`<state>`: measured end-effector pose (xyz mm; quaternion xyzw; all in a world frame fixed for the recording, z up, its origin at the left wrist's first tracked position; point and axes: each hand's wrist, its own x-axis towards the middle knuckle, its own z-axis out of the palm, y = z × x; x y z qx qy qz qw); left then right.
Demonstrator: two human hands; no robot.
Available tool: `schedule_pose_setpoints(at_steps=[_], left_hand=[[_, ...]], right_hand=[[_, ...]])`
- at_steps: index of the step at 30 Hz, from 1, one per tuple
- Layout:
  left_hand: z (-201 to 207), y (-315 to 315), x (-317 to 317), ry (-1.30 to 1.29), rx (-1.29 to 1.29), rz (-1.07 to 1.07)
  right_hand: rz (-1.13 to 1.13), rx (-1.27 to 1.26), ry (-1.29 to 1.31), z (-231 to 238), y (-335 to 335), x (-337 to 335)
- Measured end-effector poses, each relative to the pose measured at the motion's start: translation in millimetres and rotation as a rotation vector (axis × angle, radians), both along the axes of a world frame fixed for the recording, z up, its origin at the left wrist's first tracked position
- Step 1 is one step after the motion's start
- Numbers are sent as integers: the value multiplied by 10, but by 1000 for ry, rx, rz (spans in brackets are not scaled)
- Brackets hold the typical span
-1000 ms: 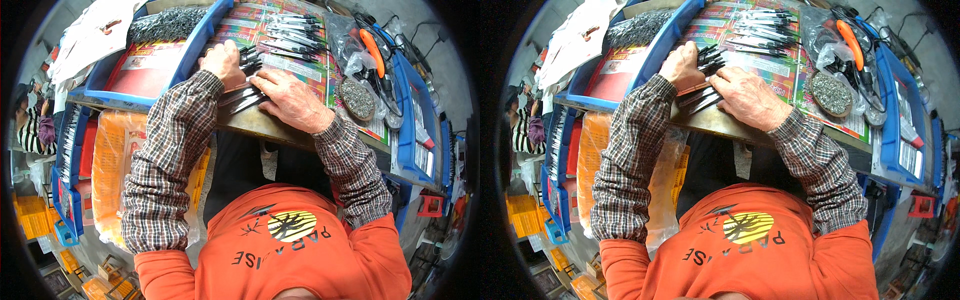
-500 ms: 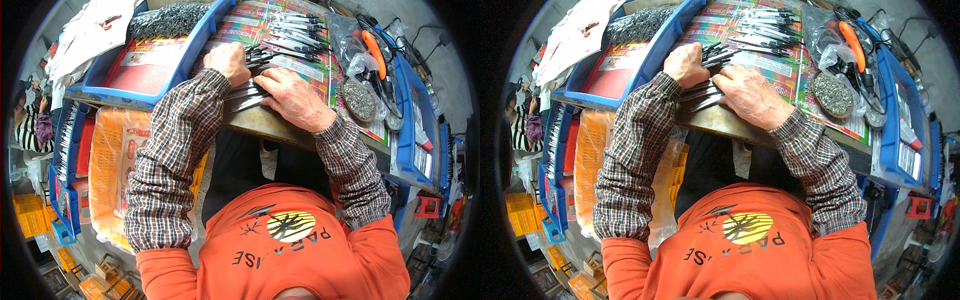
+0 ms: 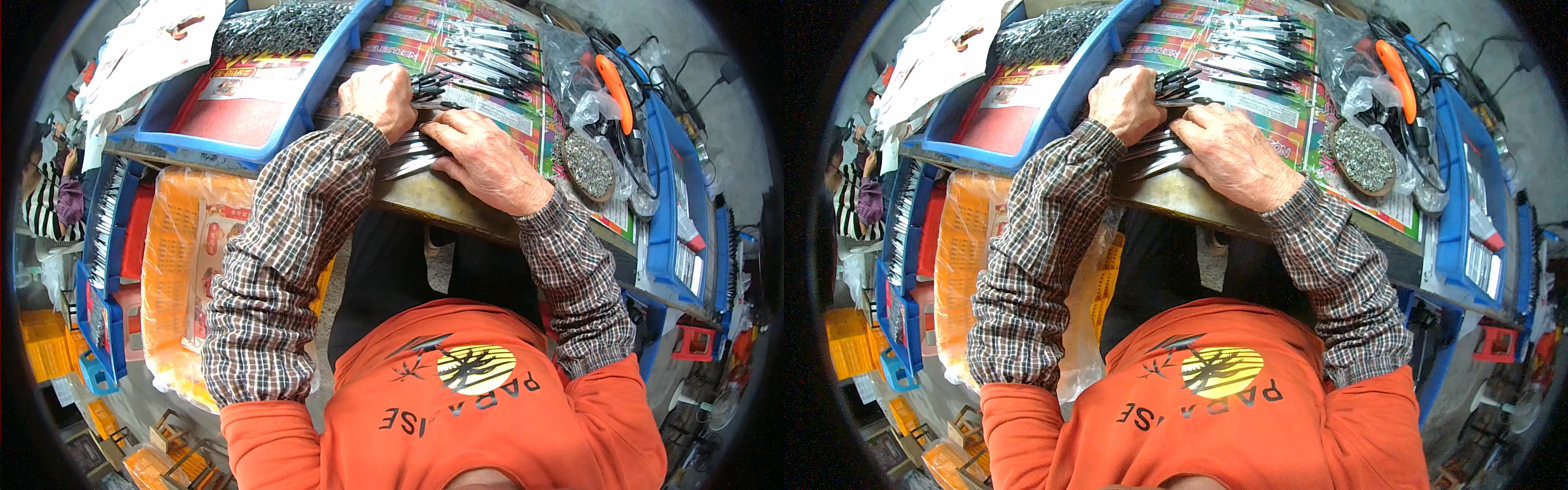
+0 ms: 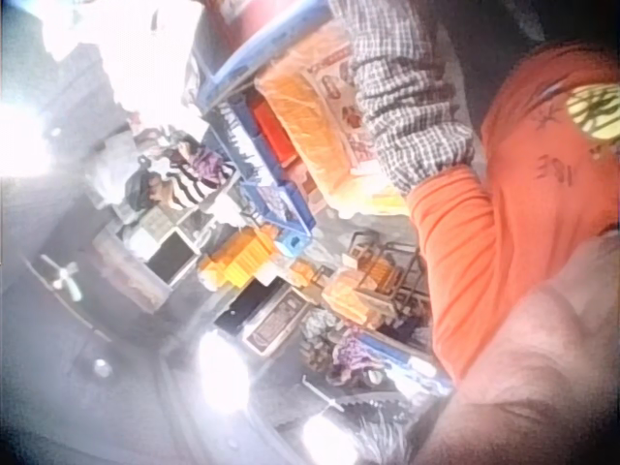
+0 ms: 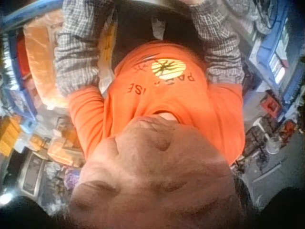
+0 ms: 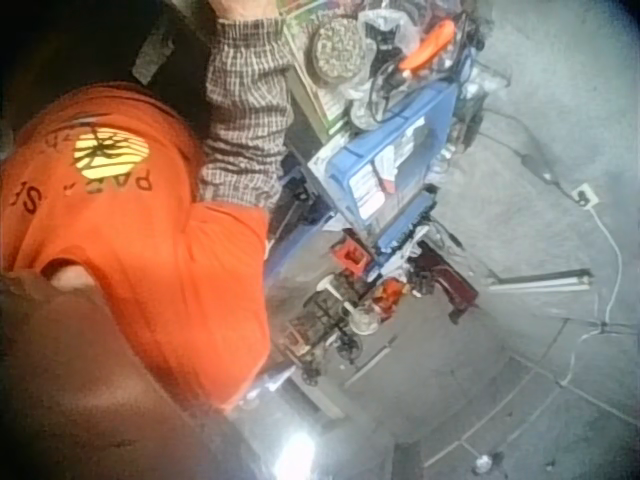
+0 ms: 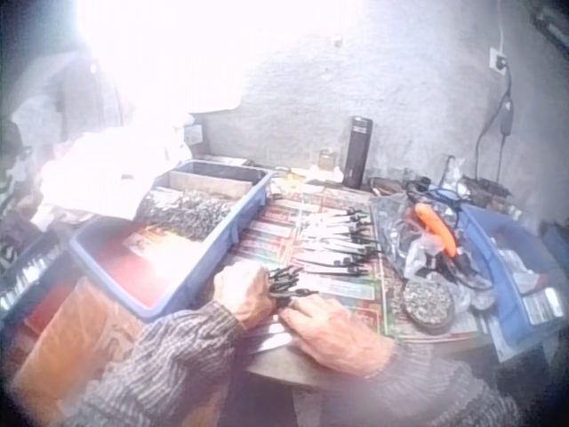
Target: The person assembles and processes small plastic components using a handheld electric tool.
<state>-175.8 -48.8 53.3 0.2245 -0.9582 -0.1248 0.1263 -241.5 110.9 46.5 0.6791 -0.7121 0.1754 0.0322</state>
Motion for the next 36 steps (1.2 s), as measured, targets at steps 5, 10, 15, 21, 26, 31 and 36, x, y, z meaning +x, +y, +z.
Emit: schedule_pose_setpoints(at_steps=[5,10,15,21,26,31,36], left_hand=[[-44,-26,32,61,-26,20],[-26,6,163,349,-44,53],[215,293,760,595,154,-204],[24,213,1812,406,563,-88],[-519,-356,2718,468,640,278],[-1547,-1204,3339,189,336,711],[-2404,-1624,3392,-97,178,936]], right_hand=[[5,-3,-11,7,7,-2],[29,-7,-3,-9,-44,-24],[-69,134,-3,48,28,14],[-7,26,4,69,-61,63],[-61,69,25,127,-125,180],[-72,102,36,164,-185,210],[-97,148,46,164,-201,212]])
